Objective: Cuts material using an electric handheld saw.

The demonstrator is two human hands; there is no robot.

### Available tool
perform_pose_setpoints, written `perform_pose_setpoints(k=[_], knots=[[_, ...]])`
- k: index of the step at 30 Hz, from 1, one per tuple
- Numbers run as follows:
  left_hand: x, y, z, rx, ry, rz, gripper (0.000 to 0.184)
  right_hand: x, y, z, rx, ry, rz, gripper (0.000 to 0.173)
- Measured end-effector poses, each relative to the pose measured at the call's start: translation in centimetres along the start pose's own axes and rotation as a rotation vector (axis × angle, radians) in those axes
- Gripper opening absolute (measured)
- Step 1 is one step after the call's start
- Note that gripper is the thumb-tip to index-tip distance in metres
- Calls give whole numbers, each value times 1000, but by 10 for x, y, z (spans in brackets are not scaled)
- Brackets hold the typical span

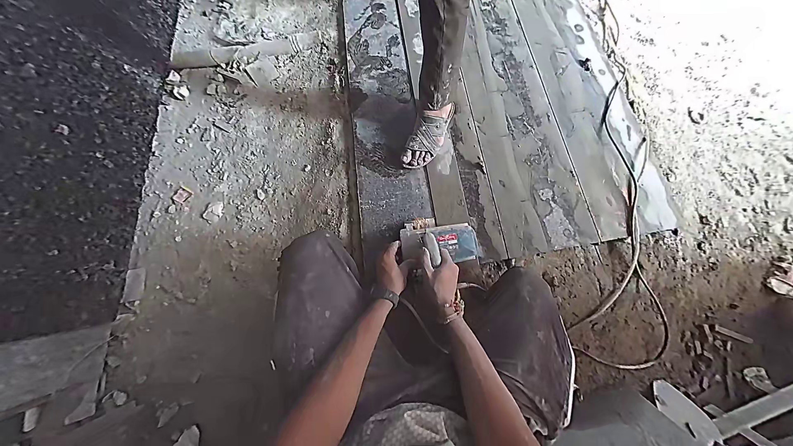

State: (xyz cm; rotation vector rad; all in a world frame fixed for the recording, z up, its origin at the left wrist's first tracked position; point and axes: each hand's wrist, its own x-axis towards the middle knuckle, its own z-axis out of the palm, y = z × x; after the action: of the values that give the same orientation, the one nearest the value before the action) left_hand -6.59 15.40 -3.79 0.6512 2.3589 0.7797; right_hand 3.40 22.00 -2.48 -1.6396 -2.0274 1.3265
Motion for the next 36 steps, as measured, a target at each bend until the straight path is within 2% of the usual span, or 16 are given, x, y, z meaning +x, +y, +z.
perform_pose_setpoints(k=[13,22,32,36], knots=[[7,8,-5,19,-19,-26,51,10,-4,3,-34,-21,30,44],[12,10,-8,36,-35,-49,53,15,-10,4,-34,-59,90,32],[16,9,-8,31,-32,-50,54,15,-19,2,-106,-52,115,29],[20,7,-8,42,-38,-41,54,17,-20,1,-91,-72,125,32]])
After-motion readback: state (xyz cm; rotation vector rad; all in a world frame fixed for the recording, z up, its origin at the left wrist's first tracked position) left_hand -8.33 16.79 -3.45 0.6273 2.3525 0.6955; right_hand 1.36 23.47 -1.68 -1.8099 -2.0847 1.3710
